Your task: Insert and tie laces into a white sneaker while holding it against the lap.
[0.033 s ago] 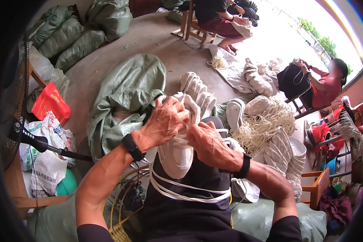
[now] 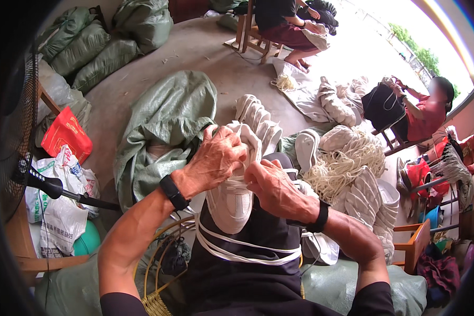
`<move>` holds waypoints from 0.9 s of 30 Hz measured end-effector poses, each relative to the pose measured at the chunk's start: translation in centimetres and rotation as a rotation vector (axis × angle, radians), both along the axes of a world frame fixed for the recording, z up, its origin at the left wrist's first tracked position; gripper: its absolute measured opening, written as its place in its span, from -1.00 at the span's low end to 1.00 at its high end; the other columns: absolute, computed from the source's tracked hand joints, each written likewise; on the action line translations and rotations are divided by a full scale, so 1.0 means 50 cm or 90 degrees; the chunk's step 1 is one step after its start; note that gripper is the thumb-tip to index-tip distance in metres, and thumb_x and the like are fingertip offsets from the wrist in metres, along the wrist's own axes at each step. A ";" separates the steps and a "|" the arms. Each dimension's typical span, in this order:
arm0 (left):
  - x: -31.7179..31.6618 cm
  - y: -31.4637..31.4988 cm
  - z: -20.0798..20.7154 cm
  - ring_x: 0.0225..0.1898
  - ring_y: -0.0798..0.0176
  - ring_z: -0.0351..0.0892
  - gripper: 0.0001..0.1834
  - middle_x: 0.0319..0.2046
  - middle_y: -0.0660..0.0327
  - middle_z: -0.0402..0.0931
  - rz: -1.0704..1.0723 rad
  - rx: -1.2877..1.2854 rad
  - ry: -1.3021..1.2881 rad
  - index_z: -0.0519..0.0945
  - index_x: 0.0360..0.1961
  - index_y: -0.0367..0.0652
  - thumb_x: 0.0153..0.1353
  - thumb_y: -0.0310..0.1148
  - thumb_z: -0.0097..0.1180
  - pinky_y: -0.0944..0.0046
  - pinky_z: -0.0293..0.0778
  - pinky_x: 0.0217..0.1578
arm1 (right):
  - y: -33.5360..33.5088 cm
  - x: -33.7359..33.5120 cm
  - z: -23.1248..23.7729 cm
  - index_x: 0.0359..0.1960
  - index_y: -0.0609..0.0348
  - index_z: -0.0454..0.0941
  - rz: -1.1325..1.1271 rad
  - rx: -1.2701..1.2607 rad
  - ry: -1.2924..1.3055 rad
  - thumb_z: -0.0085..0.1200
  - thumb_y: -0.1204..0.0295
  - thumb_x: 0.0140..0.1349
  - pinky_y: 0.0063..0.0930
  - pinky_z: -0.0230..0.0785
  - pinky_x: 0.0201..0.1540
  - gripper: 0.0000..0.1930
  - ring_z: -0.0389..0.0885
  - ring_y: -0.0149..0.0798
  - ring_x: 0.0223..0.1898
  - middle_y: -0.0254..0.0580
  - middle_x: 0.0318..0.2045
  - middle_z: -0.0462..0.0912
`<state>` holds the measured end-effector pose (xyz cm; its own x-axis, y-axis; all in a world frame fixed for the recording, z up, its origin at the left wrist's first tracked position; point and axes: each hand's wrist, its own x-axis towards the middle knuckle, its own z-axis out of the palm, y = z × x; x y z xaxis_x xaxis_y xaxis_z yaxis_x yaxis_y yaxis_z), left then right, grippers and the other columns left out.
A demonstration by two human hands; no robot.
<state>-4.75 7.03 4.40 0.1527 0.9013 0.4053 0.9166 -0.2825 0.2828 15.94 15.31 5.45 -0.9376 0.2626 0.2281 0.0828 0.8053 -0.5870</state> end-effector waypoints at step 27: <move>-0.654 -0.509 0.010 -0.06 -0.19 0.47 -0.84 -0.18 -0.05 0.46 0.660 0.160 0.337 0.49 -0.29 -0.26 0.34 -0.37 -0.03 -0.13 0.36 0.03 | 0.076 0.112 0.019 -0.53 0.08 0.59 0.020 -0.038 -0.078 0.43 0.18 0.06 -0.13 0.18 0.04 -0.69 0.44 -0.08 -0.08 -0.23 -0.31 0.52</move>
